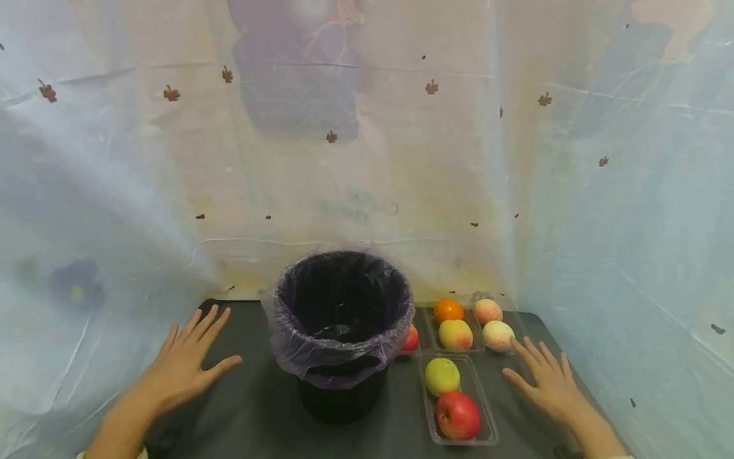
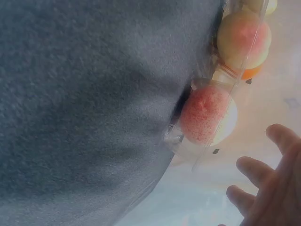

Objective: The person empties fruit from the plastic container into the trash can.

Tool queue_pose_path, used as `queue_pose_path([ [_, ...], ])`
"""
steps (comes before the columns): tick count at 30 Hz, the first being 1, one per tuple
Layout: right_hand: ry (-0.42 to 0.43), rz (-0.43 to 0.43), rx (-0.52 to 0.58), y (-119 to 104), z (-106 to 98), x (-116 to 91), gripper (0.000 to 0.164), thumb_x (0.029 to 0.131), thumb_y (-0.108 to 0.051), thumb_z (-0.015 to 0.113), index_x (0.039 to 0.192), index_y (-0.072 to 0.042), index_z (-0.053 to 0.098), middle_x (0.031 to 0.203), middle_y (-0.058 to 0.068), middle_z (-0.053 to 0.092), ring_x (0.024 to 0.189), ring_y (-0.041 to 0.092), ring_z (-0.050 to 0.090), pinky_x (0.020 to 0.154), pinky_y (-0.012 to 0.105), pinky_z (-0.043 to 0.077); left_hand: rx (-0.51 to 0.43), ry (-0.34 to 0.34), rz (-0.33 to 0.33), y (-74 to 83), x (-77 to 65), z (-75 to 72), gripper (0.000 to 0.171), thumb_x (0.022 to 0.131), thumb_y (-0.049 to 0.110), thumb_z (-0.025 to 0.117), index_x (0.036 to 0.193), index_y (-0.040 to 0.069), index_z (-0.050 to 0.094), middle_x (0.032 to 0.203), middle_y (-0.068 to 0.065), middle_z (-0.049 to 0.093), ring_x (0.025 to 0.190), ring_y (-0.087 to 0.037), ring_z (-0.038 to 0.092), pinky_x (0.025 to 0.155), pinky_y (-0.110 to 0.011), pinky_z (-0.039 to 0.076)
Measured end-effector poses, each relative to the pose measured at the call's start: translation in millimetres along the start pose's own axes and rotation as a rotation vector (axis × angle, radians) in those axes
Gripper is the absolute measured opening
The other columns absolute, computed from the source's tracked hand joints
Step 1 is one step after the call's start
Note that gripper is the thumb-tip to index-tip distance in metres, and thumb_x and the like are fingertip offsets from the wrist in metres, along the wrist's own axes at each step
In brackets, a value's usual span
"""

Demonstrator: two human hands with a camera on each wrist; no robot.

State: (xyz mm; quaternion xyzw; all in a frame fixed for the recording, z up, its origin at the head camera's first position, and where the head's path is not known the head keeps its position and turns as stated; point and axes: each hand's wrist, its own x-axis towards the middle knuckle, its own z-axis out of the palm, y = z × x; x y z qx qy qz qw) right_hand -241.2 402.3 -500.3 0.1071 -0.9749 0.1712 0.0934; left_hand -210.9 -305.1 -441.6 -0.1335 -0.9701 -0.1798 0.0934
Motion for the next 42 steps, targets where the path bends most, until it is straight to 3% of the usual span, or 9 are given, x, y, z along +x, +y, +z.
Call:
queue_pose_path([
  [11, -0.010, 0.001, 0.005, 11.8, -6.4, 15.0, 0.080, 0.107, -0.052, 0.062, 0.171, -0.015, 0.030, 0.167, 0.037, 0.029, 0.149, 0.069, 0.021, 0.116, 0.084, -0.014, 0.012, 0.018, 0.052, 22.2, 15.7, -34.9, 0.097, 0.105, 0.060, 0.061, 0.175, 0.021, 0.007, 0.179, -0.021, 0.007, 0.162, -0.054, 0.004, 0.123, -0.076, -0.010],
  [19, 0.003, 0.007, -0.006, 18.3, -9.6, 30.1, 0.077, 0.107, -0.052, 0.061, 0.168, -0.010, 0.036, 0.164, 0.040, 0.033, 0.147, 0.070, 0.026, 0.111, 0.090, 0.008, 0.050, 0.024, 0.107, 42.3, 29.5, -53.8, 0.097, 0.106, 0.061, 0.059, 0.175, 0.021, 0.005, 0.178, -0.023, 0.010, 0.163, -0.050, 0.005, 0.129, -0.065, -0.012],
  [24, -0.002, 0.010, -0.001, 20.6, -10.1, 40.1, 0.077, 0.108, -0.051, 0.061, 0.166, -0.006, 0.038, 0.163, 0.040, 0.034, 0.147, 0.068, 0.027, 0.111, 0.089, 0.012, 0.066, 0.033, 0.160, 53.9, 37.4, -60.1, 0.097, 0.106, 0.060, 0.059, 0.175, 0.020, 0.005, 0.179, -0.021, 0.008, 0.164, -0.047, 0.004, 0.130, -0.062, -0.009],
  [31, -0.014, 0.012, 0.023, 21.3, -11.2, 52.1, 0.079, 0.108, -0.052, 0.058, 0.166, -0.003, 0.036, 0.163, 0.041, 0.031, 0.149, 0.068, 0.024, 0.113, 0.088, 0.007, 0.101, 0.020, 0.203, 75.1, 47.4, -70.1, 0.098, 0.105, 0.063, 0.058, 0.175, 0.018, 0.006, 0.179, -0.019, 0.009, 0.164, -0.047, 0.005, 0.131, -0.063, -0.001],
  [42, -0.030, 0.032, -0.004, 27.1, -10.3, 72.3, 0.081, 0.109, -0.055, 0.055, 0.163, 0.003, 0.038, 0.163, 0.042, 0.031, 0.148, 0.068, 0.026, 0.111, 0.088, 0.015, 0.070, -0.013, 0.261, 101.2, 60.5, -67.8, 0.099, 0.105, 0.064, 0.058, 0.175, 0.016, 0.008, 0.180, -0.016, 0.007, 0.165, -0.044, 0.006, 0.132, -0.060, 0.000],
])
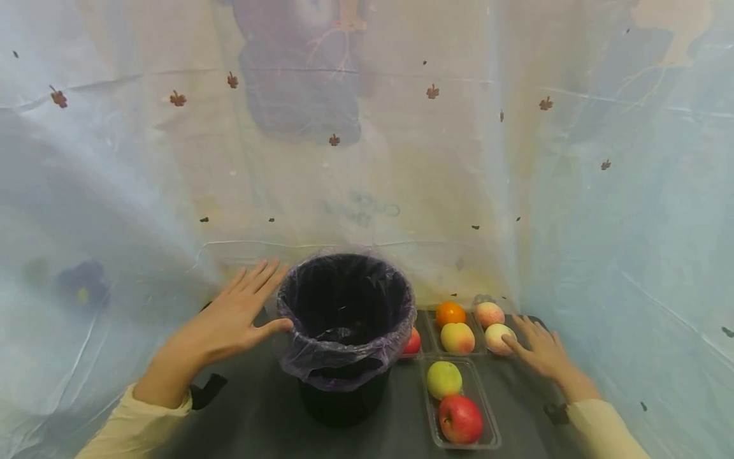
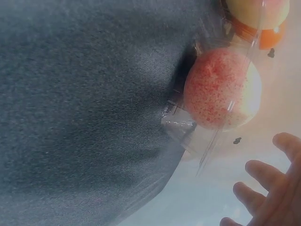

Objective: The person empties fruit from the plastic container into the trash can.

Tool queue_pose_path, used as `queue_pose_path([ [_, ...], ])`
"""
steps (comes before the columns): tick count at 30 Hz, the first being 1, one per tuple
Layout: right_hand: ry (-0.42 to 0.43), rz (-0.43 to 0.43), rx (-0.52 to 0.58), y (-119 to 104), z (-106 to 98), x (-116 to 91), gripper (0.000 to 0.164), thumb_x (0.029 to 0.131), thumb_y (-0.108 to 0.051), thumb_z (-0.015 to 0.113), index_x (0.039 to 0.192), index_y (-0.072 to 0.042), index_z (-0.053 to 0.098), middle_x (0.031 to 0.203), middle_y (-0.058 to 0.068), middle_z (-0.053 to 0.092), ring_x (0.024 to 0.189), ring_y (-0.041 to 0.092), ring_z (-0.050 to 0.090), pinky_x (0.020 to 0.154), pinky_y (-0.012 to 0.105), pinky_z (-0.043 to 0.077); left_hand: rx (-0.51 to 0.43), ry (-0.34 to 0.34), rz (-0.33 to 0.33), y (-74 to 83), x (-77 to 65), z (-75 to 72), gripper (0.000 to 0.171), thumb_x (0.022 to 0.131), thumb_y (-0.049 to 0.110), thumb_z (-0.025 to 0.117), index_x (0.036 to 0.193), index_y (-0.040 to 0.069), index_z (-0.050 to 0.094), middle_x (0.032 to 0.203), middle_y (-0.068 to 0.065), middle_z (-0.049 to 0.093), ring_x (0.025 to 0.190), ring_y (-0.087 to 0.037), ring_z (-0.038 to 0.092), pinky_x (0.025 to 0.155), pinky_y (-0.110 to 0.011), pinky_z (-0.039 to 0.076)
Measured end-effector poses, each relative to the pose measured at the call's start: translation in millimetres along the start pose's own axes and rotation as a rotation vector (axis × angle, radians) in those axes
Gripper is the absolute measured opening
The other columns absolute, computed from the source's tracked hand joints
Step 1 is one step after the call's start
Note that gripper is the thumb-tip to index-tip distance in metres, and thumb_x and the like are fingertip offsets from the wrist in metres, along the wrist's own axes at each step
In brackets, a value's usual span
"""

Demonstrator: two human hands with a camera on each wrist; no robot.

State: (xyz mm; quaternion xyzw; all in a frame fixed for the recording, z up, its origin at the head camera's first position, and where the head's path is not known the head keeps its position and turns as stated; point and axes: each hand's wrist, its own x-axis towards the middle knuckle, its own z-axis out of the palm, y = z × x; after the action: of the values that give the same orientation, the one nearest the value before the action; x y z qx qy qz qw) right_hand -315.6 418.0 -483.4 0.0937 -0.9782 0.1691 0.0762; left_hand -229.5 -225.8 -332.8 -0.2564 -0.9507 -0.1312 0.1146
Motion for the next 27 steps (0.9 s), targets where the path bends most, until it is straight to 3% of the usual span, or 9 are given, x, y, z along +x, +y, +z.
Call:
queue_pose_path([
  [8, -0.002, -0.020, -0.003, 10.9, 5.1, 11.6, 0.078, 0.112, -0.049, 0.051, 0.161, 0.010, 0.037, 0.158, 0.043, 0.040, 0.144, 0.071, 0.032, 0.108, 0.087, 0.024, -0.031, -0.015, 0.015, 10.0, 6.4, 4.7, 0.100, 0.103, 0.066, 0.058, 0.175, 0.014, 0.011, 0.180, -0.013, 0.009, 0.165, -0.040, 0.010, 0.133, -0.060, 0.003],
  [14, -0.034, 0.000, 0.103, 16.5, 4.3, 18.7, 0.079, 0.115, -0.044, 0.046, 0.160, 0.018, 0.027, 0.158, 0.048, 0.032, 0.144, 0.071, 0.029, 0.111, 0.083, 0.028, -0.048, -0.020, 0.027, 15.7, 10.3, 7.3, 0.100, 0.104, 0.066, 0.058, 0.174, 0.009, 0.015, 0.181, -0.011, 0.009, 0.165, -0.038, 0.012, 0.132, -0.062, 0.006],
  [22, -0.109, 0.143, 0.202, 17.9, 1.4, 23.6, 0.078, 0.118, -0.038, 0.032, 0.155, 0.028, 0.017, 0.158, 0.054, 0.017, 0.146, 0.072, 0.021, 0.118, 0.078, 0.026, -0.088, -0.050, -0.004, 18.4, 13.4, 12.0, 0.101, 0.104, 0.068, 0.056, 0.173, 0.008, 0.013, 0.181, -0.011, 0.007, 0.165, -0.040, 0.010, 0.131, -0.064, 0.010],
  [27, -0.103, 0.220, 0.209, 26.6, 5.5, 26.4, 0.070, 0.117, -0.028, 0.030, 0.146, 0.036, 0.020, 0.151, 0.058, 0.026, 0.141, 0.072, 0.030, 0.117, 0.075, 0.032, -0.116, -0.063, -0.028, 19.2, 13.2, 14.2, 0.101, 0.105, 0.069, 0.053, 0.173, 0.007, 0.013, 0.181, -0.009, 0.005, 0.166, -0.037, 0.009, 0.130, -0.066, 0.016],
])
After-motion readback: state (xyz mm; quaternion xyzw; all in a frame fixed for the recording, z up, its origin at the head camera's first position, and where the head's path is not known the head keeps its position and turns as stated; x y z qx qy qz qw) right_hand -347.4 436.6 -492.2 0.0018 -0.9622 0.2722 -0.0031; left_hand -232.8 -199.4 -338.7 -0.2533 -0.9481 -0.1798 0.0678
